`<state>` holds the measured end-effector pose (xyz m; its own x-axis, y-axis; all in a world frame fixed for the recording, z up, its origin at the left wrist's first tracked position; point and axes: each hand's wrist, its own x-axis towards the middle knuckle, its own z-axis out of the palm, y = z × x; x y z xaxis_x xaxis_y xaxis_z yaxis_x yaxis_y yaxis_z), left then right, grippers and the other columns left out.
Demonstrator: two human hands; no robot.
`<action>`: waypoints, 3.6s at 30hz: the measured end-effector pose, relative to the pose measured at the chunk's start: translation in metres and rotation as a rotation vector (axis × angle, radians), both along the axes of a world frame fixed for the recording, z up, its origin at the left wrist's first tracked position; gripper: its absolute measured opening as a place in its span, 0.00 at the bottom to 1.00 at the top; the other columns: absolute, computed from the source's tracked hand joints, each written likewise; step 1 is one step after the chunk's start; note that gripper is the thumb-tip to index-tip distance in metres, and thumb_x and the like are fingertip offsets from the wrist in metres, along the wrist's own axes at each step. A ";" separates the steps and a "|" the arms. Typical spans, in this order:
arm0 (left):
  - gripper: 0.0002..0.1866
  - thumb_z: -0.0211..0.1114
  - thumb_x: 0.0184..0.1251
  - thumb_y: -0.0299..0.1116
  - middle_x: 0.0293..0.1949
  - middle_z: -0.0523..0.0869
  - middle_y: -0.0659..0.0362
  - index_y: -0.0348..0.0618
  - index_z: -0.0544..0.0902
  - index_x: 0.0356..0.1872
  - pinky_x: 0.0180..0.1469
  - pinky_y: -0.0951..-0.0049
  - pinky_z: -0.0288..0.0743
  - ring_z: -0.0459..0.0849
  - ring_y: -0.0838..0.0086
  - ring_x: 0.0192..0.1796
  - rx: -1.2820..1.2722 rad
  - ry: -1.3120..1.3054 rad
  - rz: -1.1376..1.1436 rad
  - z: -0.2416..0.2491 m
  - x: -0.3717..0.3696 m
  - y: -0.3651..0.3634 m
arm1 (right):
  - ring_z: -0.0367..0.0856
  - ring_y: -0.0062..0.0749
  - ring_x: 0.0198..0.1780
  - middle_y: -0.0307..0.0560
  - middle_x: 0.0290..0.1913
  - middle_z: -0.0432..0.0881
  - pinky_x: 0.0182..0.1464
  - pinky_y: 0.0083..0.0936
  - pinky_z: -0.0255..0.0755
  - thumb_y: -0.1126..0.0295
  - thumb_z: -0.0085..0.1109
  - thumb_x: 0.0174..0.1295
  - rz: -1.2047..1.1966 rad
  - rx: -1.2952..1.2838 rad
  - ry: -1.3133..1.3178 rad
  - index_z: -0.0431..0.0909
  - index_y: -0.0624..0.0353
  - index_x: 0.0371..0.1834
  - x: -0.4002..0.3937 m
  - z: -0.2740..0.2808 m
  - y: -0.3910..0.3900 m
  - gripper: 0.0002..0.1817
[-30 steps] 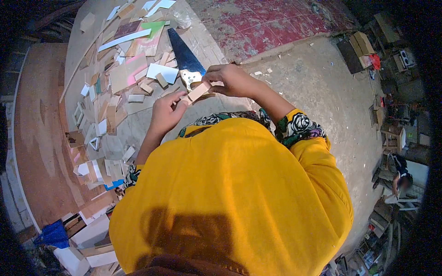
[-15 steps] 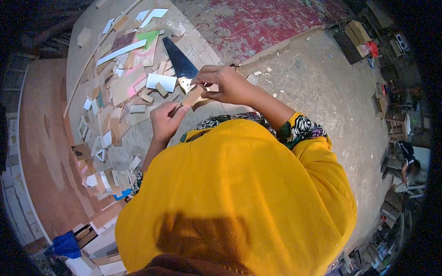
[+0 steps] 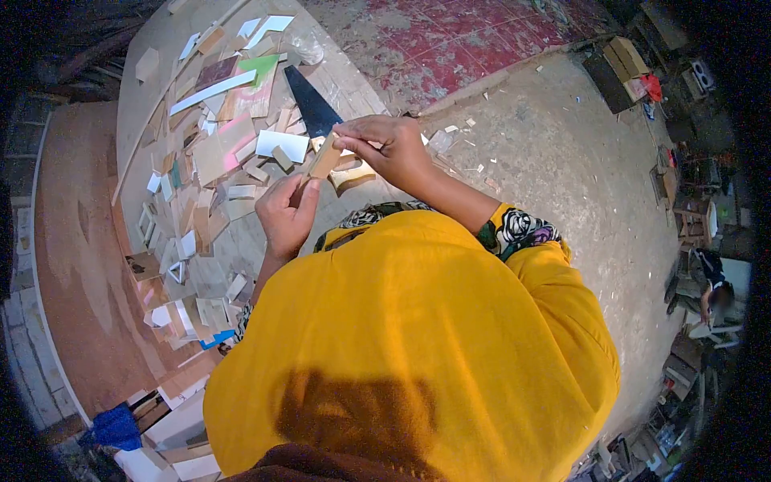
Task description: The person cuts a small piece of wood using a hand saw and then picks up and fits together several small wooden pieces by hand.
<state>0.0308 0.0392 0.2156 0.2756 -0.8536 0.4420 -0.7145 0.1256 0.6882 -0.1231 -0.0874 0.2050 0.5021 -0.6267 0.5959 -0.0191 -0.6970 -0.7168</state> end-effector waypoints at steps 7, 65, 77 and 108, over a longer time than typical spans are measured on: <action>0.05 0.62 0.55 0.29 0.21 0.79 0.53 0.38 0.80 0.27 0.26 0.68 0.69 0.78 0.62 0.24 0.091 0.007 0.090 -0.005 -0.003 -0.005 | 0.83 0.32 0.32 0.50 0.33 0.84 0.35 0.21 0.75 0.72 0.64 0.52 -0.064 0.121 -0.033 0.83 0.63 0.34 0.004 -0.007 -0.002 0.08; 0.19 0.61 0.52 0.46 0.17 0.81 0.57 0.37 0.84 0.21 0.28 0.75 0.72 0.80 0.75 0.21 0.841 0.228 0.109 -0.124 0.056 0.020 | 0.79 0.42 0.38 0.48 0.35 0.81 0.41 0.32 0.71 0.69 0.65 0.45 0.541 0.014 0.284 0.80 0.54 0.42 0.104 -0.113 -0.051 0.17; 0.20 0.58 0.50 0.50 0.17 0.80 0.51 0.41 0.83 0.19 0.29 0.66 0.72 0.80 0.62 0.22 0.728 0.133 0.252 -0.135 0.072 0.044 | 0.79 0.48 0.40 0.55 0.36 0.80 0.41 0.36 0.73 0.58 0.66 0.41 0.411 0.125 1.249 0.79 0.57 0.36 0.082 -0.140 -0.008 0.20; 0.16 0.65 0.45 0.48 0.32 0.83 0.56 0.50 0.83 0.31 0.42 0.62 0.72 0.81 0.59 0.40 0.833 -0.088 0.025 -0.173 0.009 -0.028 | 0.71 0.26 0.29 0.43 0.24 0.69 0.33 0.20 0.65 0.79 0.47 0.40 -0.372 0.772 -0.038 0.69 0.63 0.25 -0.146 -0.115 0.212 0.06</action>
